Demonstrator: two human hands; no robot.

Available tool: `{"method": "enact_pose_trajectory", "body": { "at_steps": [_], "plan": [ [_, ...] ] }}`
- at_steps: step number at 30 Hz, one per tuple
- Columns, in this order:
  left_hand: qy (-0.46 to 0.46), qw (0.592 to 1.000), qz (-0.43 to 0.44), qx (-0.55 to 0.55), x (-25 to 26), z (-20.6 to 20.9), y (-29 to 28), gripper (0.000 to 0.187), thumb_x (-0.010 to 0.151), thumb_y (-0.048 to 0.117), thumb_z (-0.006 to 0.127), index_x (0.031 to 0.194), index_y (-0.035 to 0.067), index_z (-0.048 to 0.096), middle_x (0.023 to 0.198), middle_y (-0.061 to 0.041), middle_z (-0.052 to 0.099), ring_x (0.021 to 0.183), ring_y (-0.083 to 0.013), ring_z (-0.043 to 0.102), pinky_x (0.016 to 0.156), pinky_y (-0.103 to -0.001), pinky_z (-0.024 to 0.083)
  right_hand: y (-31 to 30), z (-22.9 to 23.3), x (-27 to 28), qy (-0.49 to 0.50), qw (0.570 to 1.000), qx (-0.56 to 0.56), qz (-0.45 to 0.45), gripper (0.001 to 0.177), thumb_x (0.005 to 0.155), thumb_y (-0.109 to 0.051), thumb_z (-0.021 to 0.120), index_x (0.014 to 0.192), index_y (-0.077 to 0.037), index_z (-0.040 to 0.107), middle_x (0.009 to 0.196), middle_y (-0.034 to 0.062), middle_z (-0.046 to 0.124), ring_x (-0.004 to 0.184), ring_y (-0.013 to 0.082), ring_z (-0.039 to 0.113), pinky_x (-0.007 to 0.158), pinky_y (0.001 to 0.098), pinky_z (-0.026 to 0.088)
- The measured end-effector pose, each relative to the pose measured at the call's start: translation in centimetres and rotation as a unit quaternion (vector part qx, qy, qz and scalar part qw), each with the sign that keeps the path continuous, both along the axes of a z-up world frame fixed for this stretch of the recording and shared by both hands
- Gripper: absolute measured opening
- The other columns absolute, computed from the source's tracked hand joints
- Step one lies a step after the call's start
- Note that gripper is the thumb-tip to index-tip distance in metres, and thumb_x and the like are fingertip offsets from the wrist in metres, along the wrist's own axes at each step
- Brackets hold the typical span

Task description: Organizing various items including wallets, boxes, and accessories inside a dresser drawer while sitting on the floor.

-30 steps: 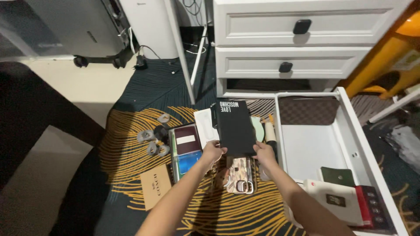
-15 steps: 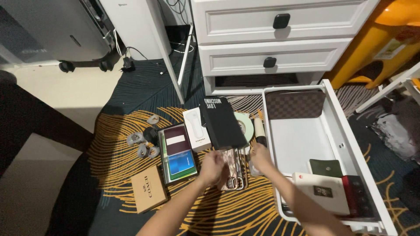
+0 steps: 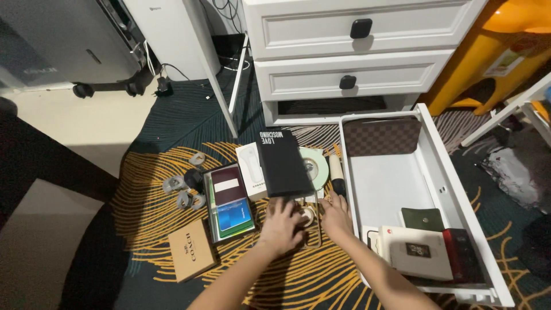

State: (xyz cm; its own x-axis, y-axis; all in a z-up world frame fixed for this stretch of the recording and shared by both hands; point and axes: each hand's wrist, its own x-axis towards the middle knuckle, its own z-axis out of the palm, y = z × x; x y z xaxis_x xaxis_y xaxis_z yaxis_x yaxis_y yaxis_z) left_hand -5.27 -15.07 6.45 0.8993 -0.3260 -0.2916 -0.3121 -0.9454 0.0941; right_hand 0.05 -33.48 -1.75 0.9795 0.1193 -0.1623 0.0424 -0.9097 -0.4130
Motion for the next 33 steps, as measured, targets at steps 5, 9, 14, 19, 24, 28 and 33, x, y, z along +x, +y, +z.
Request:
{"method": "enact_pose_trajectory", "body": {
  "at_steps": [5, 9, 14, 19, 24, 28, 33],
  "plan": [
    [-0.088, 0.990, 0.040, -0.102, -0.5, -2.6, 3.1, 0.054, 0.084, 0.034, 0.070, 0.127, 0.004, 0.057, 0.149, -0.019, 0.038, 0.145, -0.0456, 0.026, 0.116, -0.055, 0.034, 1.2, 2.2, -0.9, 0.003, 0.997, -0.073, 0.017, 0.065, 0.084, 0.002, 0.064, 0.145, -0.018, 0.055, 0.167, 0.0121, 0.023, 0.155, 0.0342, 0.016, 0.127, 0.0468, 0.014],
    [-0.138, 0.973, 0.065, -0.173, -1.0, -4.0, 3.4, 0.053, 0.082, 0.027, 0.073, 0.123, -0.002, 0.057, 0.149, -0.021, 0.038, 0.144, -0.0455, 0.026, 0.116, -0.052, 0.036, 2.9, 6.0, -1.5, 0.040, 0.955, -0.281, 0.089, 0.052, 0.084, -0.005, 0.069, 0.135, -0.013, 0.061, 0.169, 0.0228, 0.015, 0.157, 0.0444, 0.003, 0.125, 0.0597, 0.001],
    [-0.106, 0.991, 0.062, -0.044, -0.3, -5.8, 0.2, 0.051, 0.087, 0.024, 0.066, 0.130, -0.003, 0.059, 0.159, -0.021, 0.027, 0.149, -0.0488, 0.018, 0.116, -0.059, 0.030, 4.4, 4.0, -0.3, 0.039, 0.960, -0.258, 0.102, 0.062, 0.084, -0.007, 0.070, 0.141, -0.021, 0.052, 0.163, 0.0214, 0.021, 0.154, 0.0435, 0.004, 0.121, 0.0675, -0.003],
    [-0.065, 0.994, 0.079, 0.036, 0.6, -10.1, -2.6, 0.054, 0.094, 0.023, 0.052, 0.144, 0.001, 0.053, 0.165, -0.019, 0.017, 0.147, -0.0567, 0.017, 0.108, -0.066, 0.031, 3.9, -1.7, 1.4, -0.065, 0.966, -0.195, 0.155, 0.040, 0.088, -0.011, 0.064, 0.128, -0.015, 0.067, 0.148, 0.0164, 0.047, 0.149, 0.0395, 0.025, 0.120, 0.0700, 0.005],
    [-0.114, 0.990, 0.083, 0.020, 0.6, -12.1, -2.2, 0.054, 0.096, 0.024, 0.054, 0.144, -0.001, 0.052, 0.166, -0.019, 0.019, 0.148, -0.0554, 0.018, 0.118, -0.061, 0.020, 3.7, -4.2, 2.8, -0.136, 0.955, -0.153, 0.213, 0.031, 0.081, -0.015, 0.067, 0.110, -0.008, 0.076, 0.131, 0.0142, 0.062, 0.127, 0.0327, 0.050, 0.110, 0.0627, 0.026],
    [-0.069, 0.990, 0.099, -0.071, -1.4, -7.0, -1.0, 0.071, 0.089, 0.029, 0.063, 0.149, -0.003, 0.043, 0.166, -0.016, 0.019, 0.150, -0.0496, 0.016, 0.121, -0.057, 0.017, 3.9, -1.3, 2.5, -0.060, 0.955, -0.183, 0.226, 0.029, 0.077, -0.020, 0.074, 0.102, -0.007, 0.077, 0.121, 0.0132, 0.067, 0.127, 0.0320, 0.050, 0.112, 0.0570, 0.028],
    [-0.096, 0.977, 0.051, -0.186, -2.4, -7.1, 0.3, 0.065, 0.092, 0.025, 0.066, 0.148, 0.000, 0.043, 0.161, -0.022, 0.027, 0.149, -0.0464, 0.020, 0.123, -0.057, 0.015, 3.3, -0.7, 3.4, -0.104, 0.954, -0.196, 0.200, 0.012, 0.082, -0.013, 0.072, 0.091, -0.010, 0.079, 0.097, 0.0144, 0.075, 0.114, 0.0320, 0.061, 0.108, 0.0540, 0.033]
  ]
}}
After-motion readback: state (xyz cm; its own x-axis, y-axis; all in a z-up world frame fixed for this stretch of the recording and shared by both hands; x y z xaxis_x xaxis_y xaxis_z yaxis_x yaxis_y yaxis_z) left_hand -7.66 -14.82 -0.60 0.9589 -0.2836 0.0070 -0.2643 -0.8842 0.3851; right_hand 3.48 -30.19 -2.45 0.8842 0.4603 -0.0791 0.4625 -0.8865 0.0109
